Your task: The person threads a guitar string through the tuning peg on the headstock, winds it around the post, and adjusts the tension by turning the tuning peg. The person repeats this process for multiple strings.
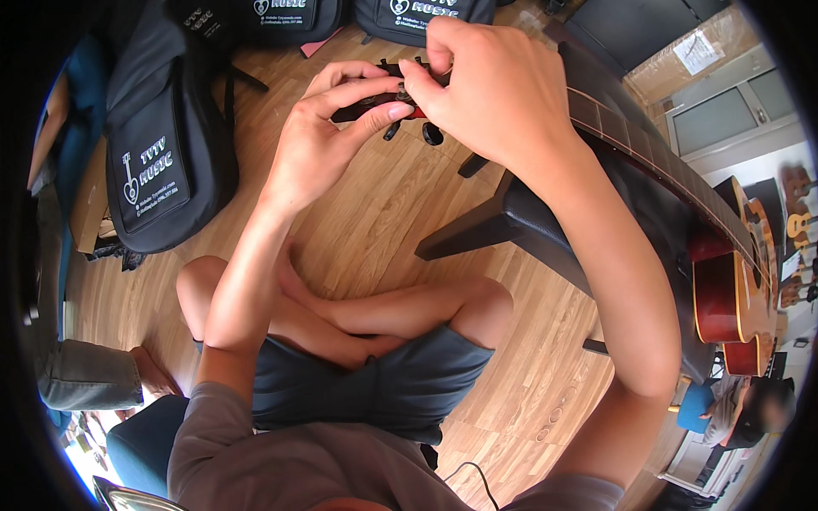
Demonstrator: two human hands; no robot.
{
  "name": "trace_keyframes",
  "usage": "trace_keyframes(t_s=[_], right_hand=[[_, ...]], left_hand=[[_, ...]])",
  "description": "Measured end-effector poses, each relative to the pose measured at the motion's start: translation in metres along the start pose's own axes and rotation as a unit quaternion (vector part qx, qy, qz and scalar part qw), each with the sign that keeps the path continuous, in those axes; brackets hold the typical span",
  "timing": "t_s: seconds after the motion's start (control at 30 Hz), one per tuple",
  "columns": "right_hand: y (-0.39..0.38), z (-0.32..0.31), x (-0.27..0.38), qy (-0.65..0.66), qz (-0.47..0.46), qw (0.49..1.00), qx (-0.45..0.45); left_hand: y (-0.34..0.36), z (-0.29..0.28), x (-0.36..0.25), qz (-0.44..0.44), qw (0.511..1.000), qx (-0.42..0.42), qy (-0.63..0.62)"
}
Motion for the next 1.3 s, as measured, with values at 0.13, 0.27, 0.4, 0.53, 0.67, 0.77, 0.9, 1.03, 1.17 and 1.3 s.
trace_keyframes(t_s=[0.13, 0.27, 0.4, 0.53, 0.67, 0.77, 0.9, 1.03, 1.17, 1.3], right_hand=[[-0.001, -0.002, 0.009, -0.079, 0.008, 0.997, -0.026], [-0.002, -0.001, 0.012, -0.113, 0.046, 0.993, -0.008], [-0.006, 0.004, 0.005, -0.078, 0.010, 0.997, -0.027], [-0.005, 0.004, 0.005, -0.060, 0.024, 0.998, 0.012], [-0.007, 0.001, 0.010, -0.016, 0.014, 1.000, 0.001], [-0.007, 0.000, 0.009, -0.006, 0.034, 0.999, 0.005], [-0.006, 0.005, 0.005, -0.022, 0.004, 1.000, -0.004], [-0.005, 0.007, 0.006, -0.035, 0.017, 0.998, 0.039], [-0.005, 0.007, 0.002, -0.008, 0.013, 0.998, 0.053], [-0.007, 0.004, 0.000, 0.048, 0.040, 0.998, 0.033]], left_hand=[[0.000, 0.001, 0.003, 0.017, 0.999, -0.015, 0.033], [-0.001, 0.000, 0.001, 0.032, 0.998, -0.027, 0.040], [-0.001, -0.001, 0.000, 0.033, 0.998, -0.023, 0.040], [0.000, 0.000, 0.005, 0.042, 0.998, -0.024, 0.030], [0.001, -0.001, 0.006, 0.054, 0.998, -0.028, 0.036], [0.001, 0.000, 0.006, 0.061, 0.997, -0.029, 0.046], [0.000, -0.001, 0.003, 0.066, 0.995, -0.040, 0.054], [0.001, -0.001, 0.002, 0.064, 0.996, -0.048, 0.041], [0.003, -0.001, 0.004, 0.080, 0.995, -0.014, 0.053], [0.005, -0.006, -0.001, 0.067, 0.995, 0.022, 0.077]])
Point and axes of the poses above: each hand's wrist, its own y-axis towards the middle knuckle, its own z-axis out of the palm, x = y × z, the point moved 3 cm from there along y, towards the middle knuckle, and after that the axes turned 9 degrees about y, right-handed, at the moved point
